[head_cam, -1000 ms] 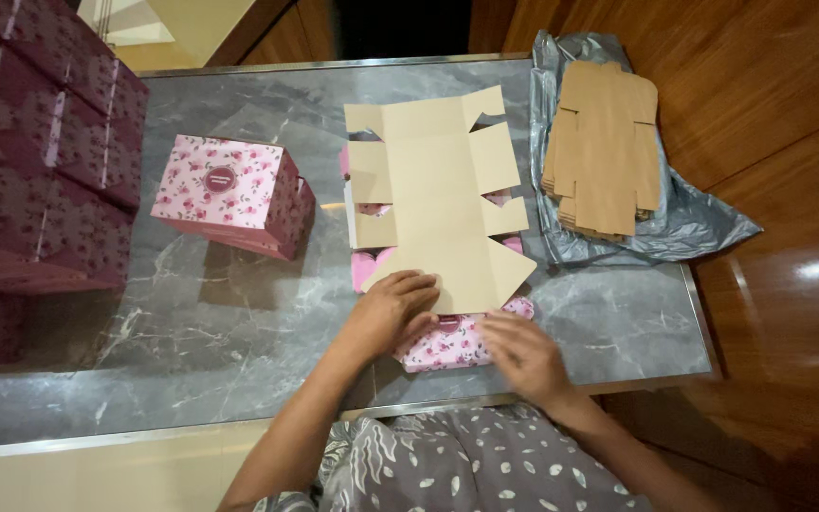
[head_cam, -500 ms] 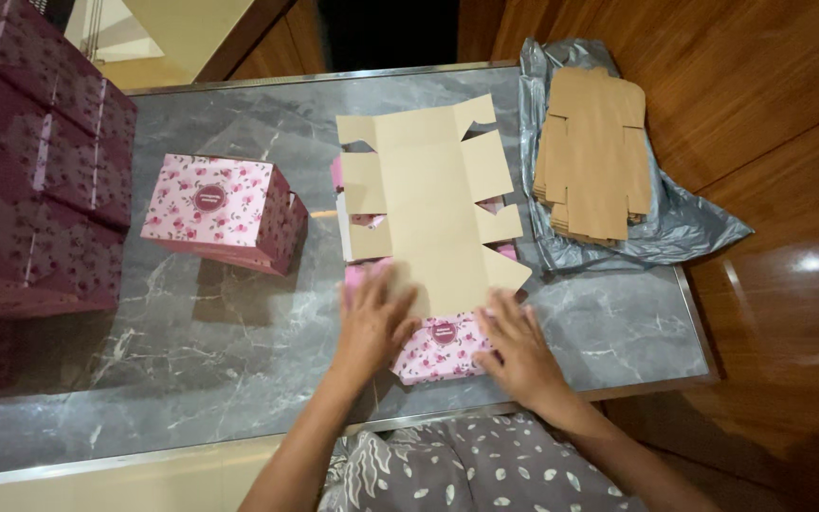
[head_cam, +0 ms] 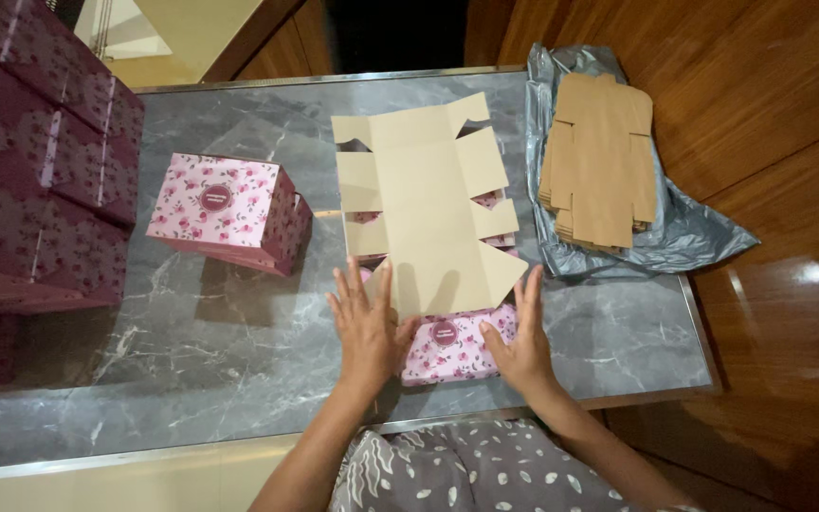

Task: The person assembles small pink floral-patterned cardboard boxes by hand. They fold the flat cardboard pieces along pre-scored lines, tuck the flaps into slots, and form the box structure. The person repeats this process for multiple boxes, stacking the finished ones on the table.

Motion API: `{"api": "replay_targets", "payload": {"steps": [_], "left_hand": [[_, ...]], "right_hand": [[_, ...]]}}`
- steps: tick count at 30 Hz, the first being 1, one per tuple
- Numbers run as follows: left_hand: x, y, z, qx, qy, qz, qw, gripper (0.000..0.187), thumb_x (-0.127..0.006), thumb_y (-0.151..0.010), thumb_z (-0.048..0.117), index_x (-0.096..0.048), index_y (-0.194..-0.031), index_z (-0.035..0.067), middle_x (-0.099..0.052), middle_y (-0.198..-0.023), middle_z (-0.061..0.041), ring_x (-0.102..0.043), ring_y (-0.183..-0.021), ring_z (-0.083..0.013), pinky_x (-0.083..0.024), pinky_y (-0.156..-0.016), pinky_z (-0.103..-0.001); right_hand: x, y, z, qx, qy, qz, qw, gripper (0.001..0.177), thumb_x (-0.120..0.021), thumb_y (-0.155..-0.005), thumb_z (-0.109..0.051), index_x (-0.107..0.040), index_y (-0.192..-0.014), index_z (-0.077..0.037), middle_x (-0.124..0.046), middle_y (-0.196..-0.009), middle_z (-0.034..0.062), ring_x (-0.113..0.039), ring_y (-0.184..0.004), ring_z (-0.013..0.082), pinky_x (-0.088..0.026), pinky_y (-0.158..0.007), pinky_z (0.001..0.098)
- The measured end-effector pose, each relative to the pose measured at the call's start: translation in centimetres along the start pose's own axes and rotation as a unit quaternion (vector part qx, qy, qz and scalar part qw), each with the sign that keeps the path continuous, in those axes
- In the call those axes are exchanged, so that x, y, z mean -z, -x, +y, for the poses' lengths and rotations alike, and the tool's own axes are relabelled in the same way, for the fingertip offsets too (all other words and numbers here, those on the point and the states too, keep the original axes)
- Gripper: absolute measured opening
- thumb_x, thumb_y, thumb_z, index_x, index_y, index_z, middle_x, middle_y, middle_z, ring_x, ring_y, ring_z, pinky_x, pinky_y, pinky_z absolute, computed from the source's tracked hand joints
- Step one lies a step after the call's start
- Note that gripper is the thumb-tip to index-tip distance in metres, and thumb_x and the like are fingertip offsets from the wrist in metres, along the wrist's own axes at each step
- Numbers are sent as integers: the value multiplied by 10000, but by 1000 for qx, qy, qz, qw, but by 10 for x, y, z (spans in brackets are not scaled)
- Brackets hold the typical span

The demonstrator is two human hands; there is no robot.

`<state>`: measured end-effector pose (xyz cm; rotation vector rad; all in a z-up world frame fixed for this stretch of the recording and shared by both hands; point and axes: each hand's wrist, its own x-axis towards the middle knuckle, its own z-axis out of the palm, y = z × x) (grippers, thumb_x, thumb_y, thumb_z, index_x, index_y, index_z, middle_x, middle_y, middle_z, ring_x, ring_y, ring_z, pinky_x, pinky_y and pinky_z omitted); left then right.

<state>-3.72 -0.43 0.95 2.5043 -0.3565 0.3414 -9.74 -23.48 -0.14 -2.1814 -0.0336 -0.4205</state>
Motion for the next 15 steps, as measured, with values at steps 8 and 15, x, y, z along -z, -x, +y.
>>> {"api": "replay_targets", "payload": {"steps": [8, 15], "left_hand": [[-9, 3, -14, 2, 140, 8, 990, 1082, -867, -745, 307, -226, -1593, 106, -137, -1635, -375, -289, -1473, -537, -352, -1142, -614], [-12, -1, -11, -213, 306, 3, 928, 1078, -861, -820, 260, -165, -1639, 180, -68, -1681, -314, -216, -1547, -520, -359, -1200, -583]], "right_hand": [[-13, -22, -3, 61, -56, -55, 995, 795, -700, -926, -124, -281, -1590, -2, -436, -1593, 221, -462, -1486, 341, -389, -1231, 461], [-19, -29, 0, 175, 214, -134, 952, 560, -700, -871, -275, -574, -1377, -72, -589, -1392, 202, -538, -1281, 390, -392, -1084, 504]]}}
